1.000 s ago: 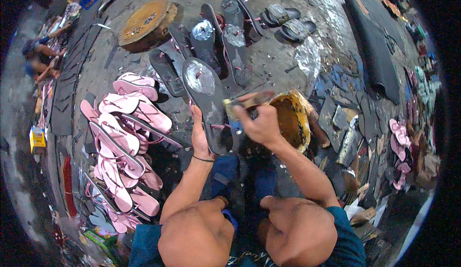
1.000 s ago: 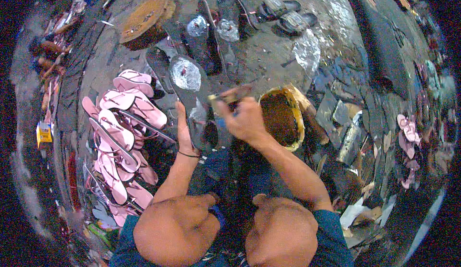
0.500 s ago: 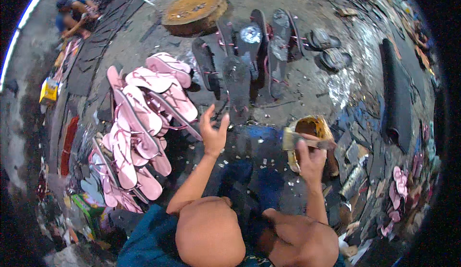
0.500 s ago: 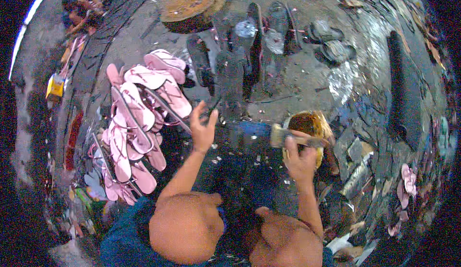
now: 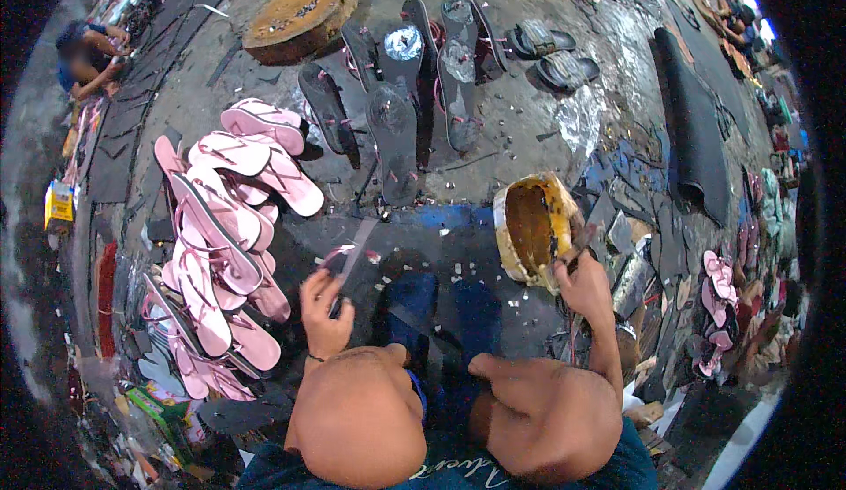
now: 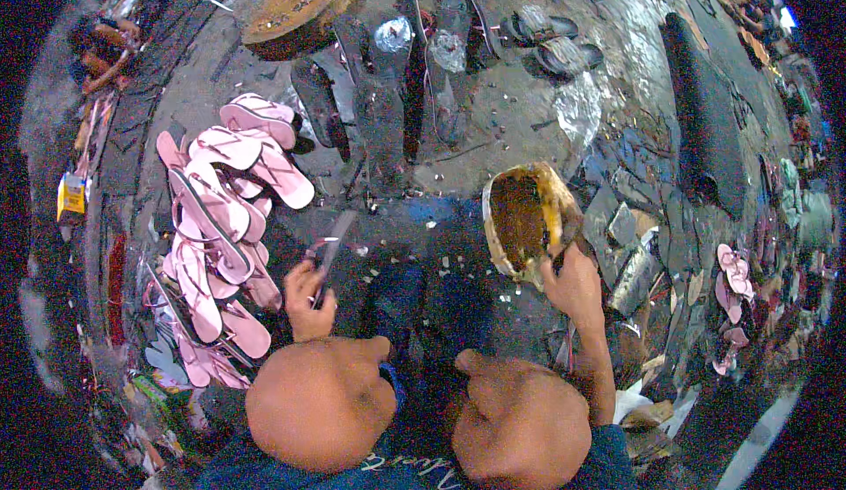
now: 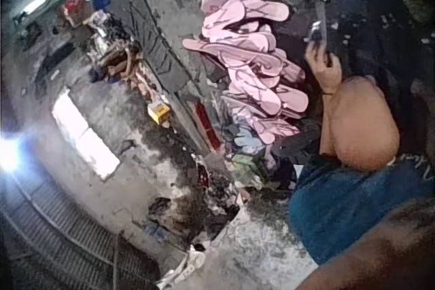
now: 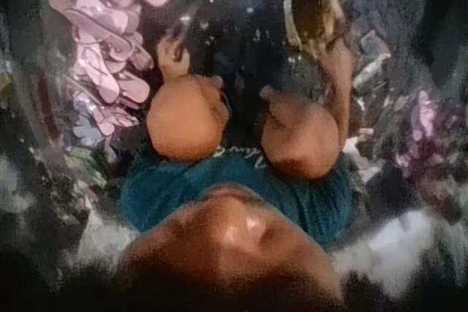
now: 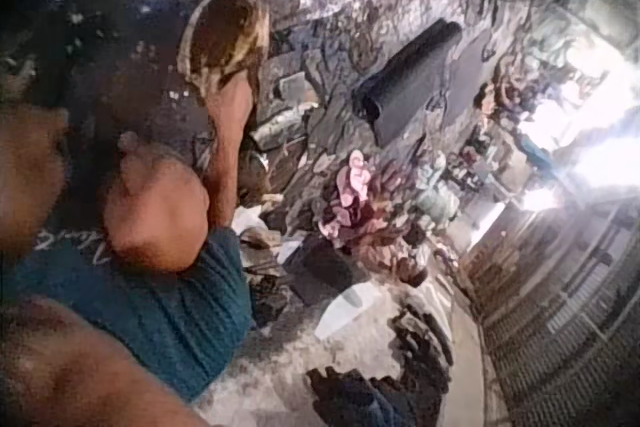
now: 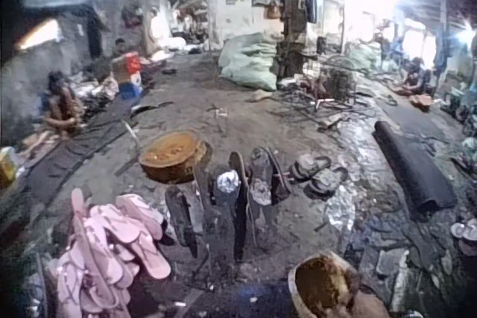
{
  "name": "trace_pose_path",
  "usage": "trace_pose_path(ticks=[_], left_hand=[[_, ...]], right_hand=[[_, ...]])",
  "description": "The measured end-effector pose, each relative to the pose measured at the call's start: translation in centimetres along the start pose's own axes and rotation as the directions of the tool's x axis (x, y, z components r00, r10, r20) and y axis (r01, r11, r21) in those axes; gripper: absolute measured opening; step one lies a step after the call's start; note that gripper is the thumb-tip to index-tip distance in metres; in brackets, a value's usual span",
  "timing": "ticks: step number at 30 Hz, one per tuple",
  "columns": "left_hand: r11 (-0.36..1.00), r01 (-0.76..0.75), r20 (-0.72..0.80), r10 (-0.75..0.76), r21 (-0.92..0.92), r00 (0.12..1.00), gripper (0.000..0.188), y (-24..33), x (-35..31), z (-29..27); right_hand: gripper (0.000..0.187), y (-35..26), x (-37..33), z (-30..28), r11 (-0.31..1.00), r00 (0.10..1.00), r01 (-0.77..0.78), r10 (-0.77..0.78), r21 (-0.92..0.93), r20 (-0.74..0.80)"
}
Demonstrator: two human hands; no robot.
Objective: The person sits on the floor and repeatedly applies a brown adhesive to the soles of pink flip-flops using a brush. They pick up each flip-flop, spread the adhesive, and place it back down, continuing the process with multiple units.
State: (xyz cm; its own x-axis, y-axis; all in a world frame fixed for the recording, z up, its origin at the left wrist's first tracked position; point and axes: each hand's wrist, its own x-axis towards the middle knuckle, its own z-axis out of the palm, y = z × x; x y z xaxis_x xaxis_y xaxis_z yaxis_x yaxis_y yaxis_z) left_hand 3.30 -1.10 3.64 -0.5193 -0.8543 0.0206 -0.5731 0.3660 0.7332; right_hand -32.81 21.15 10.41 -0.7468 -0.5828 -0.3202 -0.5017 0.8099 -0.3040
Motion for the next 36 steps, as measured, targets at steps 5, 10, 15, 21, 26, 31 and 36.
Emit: trace_pose_path(ticks=[5,10,15,21,26,31,36], left_hand=[[0.970,-0.207,-0.036,0.213,0.126,0.976,0.075,0.5,-1.3,3.1],[0.999,0.014,0.277,-0.004,-0.035,0.961,0.057,-1.7,-2.2,6.5],[0.945,-0.320,0.533,0.308,-0.072,0.788,0.067,0.3,4.5,9.4],[0.883,0.185,0.554,0.097,-0.432,0.827,0.062,1.0,8.9,11.7],[0.139,0.651,0.627,-0.182,-0.746,0.757,0.045,12.0,11.9,9.3],[0.079,0.599,0.598,-0.038,-0.797,0.800,0.045,9.4,12.7,10.1],[0.142,0.610,0.588,-0.169,-0.780,0.791,0.043,11.3,11.0,10.8]], right_hand=[[0.027,0.4,-2.9,-0.5,0.984,0.995,-0.063,0.074,0.164,-0.063],[0.020,1.7,-4.6,0.0,0.971,1.000,0.012,-0.017,0.240,0.016],[0.019,0.6,-4.9,1.1,0.747,0.930,-0.188,-0.072,0.638,0.359],[0.028,-8.0,-0.1,3.7,0.300,0.988,0.086,-0.149,0.950,-0.042],[0.019,-13.5,5.6,3.1,0.519,0.735,0.673,-0.388,0.527,-0.557],[0.019,-13.1,6.0,2.6,0.497,0.860,0.505,-0.219,0.705,-0.461],[0.025,-13.9,7.0,2.2,0.501,0.590,0.768,-0.310,0.400,-0.745]])
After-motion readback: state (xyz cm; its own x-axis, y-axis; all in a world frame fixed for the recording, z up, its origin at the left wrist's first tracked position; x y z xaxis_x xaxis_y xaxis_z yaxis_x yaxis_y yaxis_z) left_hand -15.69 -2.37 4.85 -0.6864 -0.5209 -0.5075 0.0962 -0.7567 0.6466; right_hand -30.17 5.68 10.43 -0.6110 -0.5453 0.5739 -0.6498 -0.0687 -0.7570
